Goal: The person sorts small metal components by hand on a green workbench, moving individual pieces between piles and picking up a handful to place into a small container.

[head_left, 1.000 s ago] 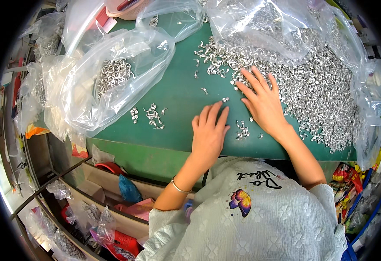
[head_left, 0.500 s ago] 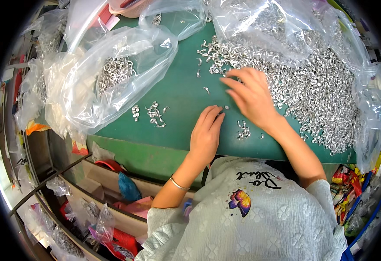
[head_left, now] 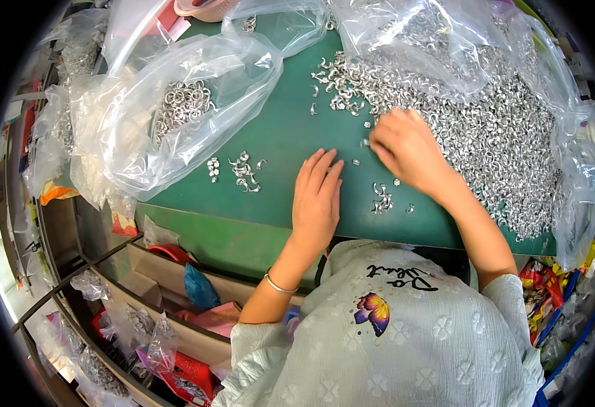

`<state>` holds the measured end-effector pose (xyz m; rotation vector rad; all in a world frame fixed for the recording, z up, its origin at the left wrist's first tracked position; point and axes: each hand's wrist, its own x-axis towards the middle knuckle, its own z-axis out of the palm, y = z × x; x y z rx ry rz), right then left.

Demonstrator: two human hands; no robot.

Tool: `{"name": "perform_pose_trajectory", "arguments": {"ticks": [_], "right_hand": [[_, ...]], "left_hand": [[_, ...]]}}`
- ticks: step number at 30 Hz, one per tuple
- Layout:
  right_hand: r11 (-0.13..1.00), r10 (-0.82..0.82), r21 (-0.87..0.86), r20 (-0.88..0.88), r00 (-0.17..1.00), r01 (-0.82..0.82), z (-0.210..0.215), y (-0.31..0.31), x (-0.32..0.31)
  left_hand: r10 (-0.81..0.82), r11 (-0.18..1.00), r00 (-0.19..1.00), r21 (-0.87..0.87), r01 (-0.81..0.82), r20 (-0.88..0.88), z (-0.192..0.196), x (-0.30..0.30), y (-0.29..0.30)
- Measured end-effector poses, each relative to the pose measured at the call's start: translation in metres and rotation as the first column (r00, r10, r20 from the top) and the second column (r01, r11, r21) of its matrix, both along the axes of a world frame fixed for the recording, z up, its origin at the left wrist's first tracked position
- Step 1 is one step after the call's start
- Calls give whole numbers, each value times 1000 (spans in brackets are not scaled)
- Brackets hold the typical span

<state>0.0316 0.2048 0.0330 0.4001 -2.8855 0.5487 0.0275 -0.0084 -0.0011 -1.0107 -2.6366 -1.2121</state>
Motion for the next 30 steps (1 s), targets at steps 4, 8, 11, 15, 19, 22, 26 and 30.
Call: {"name": "perform_pose_trajectory", "arguments": {"ticks": [4,8,11,15,19,22,26,30], "right_hand": [[998,39,50,114,993,-45,2,1,37],[991,80,-118,218,973,-55,12,4,43],[985,-70,-143,150,986,92,11,7,27],[985,-128,106,-78,989,136,-10,-4,1],[986,-114,100,-150,982,130,-11,-11,18],[986,-112,108,-150,982,129,-11,-10,20],[986,-39,158,-132,990,60,-22,-17,10],[1000,-2,-18,-109,994,0,-18,-13,9]], "left_hand": [[-173,980,984,-103,168,-41,7,3,6],[-254,960,966,-134,246,-42,-2,-7,5],[-176,983,984,-60,175,-11,-7,-7,-6],[-106,992,991,-79,99,-82,-2,-1,-18],[-45,999,997,-29,44,-56,-6,-1,-21],[-40,999,998,-22,39,-53,-7,-7,-15],[-28,1000,998,-13,27,-62,-7,-16,-1],[-1,1000,997,-31,-1,-78,1,-17,7]]}}
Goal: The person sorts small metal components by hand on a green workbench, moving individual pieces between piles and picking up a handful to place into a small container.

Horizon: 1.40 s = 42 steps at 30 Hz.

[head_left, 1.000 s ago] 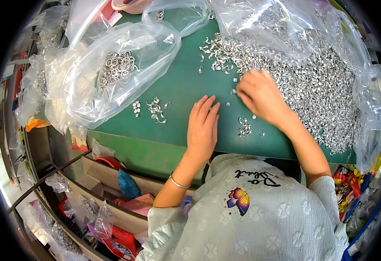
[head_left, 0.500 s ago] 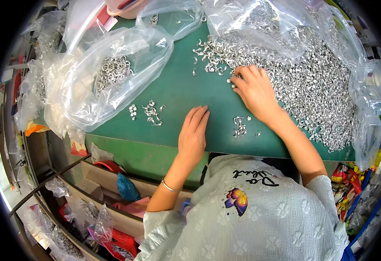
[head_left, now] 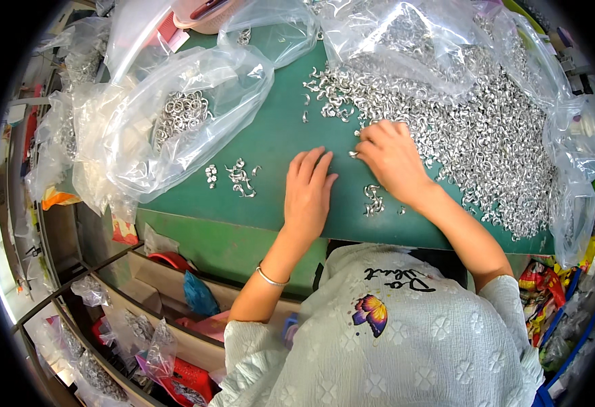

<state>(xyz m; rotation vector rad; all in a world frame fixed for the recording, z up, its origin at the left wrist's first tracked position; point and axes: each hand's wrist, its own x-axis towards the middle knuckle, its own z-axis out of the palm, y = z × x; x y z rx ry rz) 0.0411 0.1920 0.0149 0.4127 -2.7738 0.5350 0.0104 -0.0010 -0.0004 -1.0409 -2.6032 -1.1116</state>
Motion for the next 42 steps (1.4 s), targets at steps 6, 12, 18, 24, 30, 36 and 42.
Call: {"name": "perform_pose_trajectory", "arguments": {"ticks": [6,12,18,24,30,36,42], "right_hand": [[993,-15,-112,111,994,27,7,11,10],[915,-390,99,-17,921,390,19,35,23],[977,-170,-126,8,985,169,15,14,-1],[979,-174,122,83,981,163,8,21,5],[992,12,-125,-56,998,-19,0,-17,-50],[989,126,78,-18,992,-125,-19,-23,-55],[999,36,-29,-68,997,-38,-8,-24,-69]], "left_hand": [[-16,996,999,-88,20,49,1,-4,25],[-35,984,997,-170,47,76,-1,-13,34],[-140,988,990,-66,138,-30,-7,-15,49],[-89,995,996,-47,90,9,-6,3,3],[36,993,999,-116,-34,11,0,17,-8],[-51,999,998,16,51,45,-13,8,-19],[56,997,998,-49,-54,35,-1,18,-21]]}}
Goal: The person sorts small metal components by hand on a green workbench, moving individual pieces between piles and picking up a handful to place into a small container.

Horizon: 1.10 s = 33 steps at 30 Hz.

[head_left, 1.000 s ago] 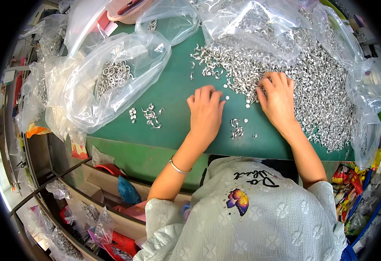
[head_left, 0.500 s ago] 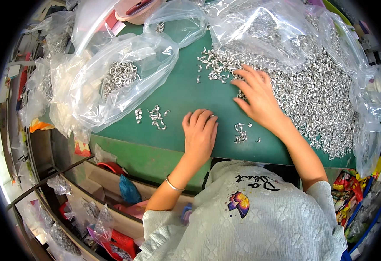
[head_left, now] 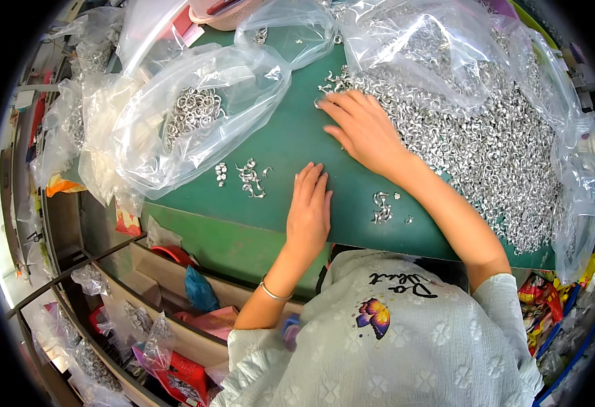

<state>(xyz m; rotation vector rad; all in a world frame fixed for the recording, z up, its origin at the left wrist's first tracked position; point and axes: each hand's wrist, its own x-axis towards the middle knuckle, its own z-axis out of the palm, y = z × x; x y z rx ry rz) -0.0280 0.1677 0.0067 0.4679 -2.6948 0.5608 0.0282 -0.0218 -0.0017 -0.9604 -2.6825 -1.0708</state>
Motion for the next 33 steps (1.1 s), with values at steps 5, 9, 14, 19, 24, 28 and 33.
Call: {"name": "perform_pose_trajectory", "arguments": {"ticks": [5,9,14,19,24,28,33], "right_hand": [[929,-13,369,119,993,-32,-3,-11,8],[935,71,322,232,970,-146,11,-6,59],[968,-144,217,78,986,124,12,-1,18],[965,-56,262,143,988,17,1,0,31],[993,-82,97,137,987,69,8,4,3],[937,-125,333,24,992,110,-8,-8,-21],[946,-14,321,195,981,-50,7,-6,37]], "left_hand": [[-40,996,999,-73,42,31,7,8,-17],[-20,1000,1000,21,20,17,-3,10,-27],[13,999,1000,48,-11,-26,-5,5,-18],[32,998,999,54,-32,-11,-7,-3,-19],[1,998,999,56,2,-41,-7,-10,-23],[8,996,999,85,-4,-47,-5,-11,-20],[27,998,995,66,-21,-96,-10,-11,-21]]}}
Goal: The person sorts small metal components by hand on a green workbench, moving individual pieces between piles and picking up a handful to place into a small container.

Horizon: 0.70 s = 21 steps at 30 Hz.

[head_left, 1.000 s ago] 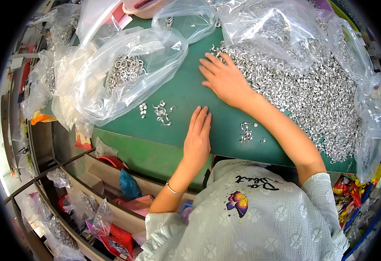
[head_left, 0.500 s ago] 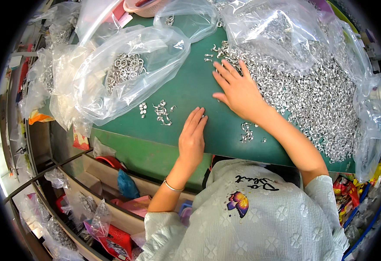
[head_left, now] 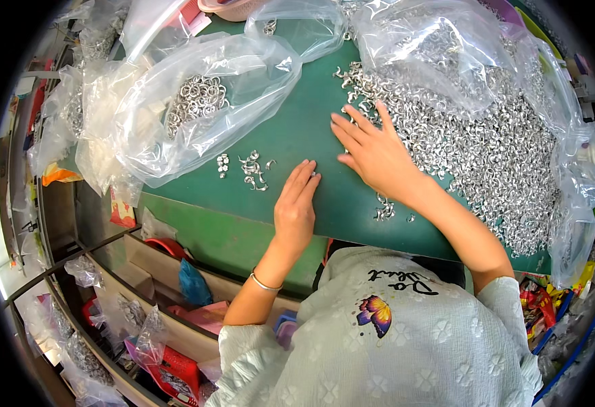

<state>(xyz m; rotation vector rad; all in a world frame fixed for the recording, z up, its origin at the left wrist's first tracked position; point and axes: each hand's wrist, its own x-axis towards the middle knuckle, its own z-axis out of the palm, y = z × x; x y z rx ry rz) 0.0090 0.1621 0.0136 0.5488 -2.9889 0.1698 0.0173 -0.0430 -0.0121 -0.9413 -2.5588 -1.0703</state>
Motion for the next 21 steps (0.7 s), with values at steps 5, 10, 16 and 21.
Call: {"name": "perform_pose_trajectory", "arguments": {"ticks": [5,10,16,21], "right_hand": [[989,95,-123,142,985,-77,16,17,29],[977,-72,-197,27,997,76,16,24,35],[979,-49,-192,125,991,73,19,16,54],[984,-121,-122,76,990,130,16,17,45]], "left_hand": [[25,1000,1000,-5,-24,6,0,1,0],[44,999,999,3,-44,22,3,-2,3],[50,998,996,23,-52,69,0,-3,1],[21,1000,999,-10,-20,43,0,-16,7]]}}
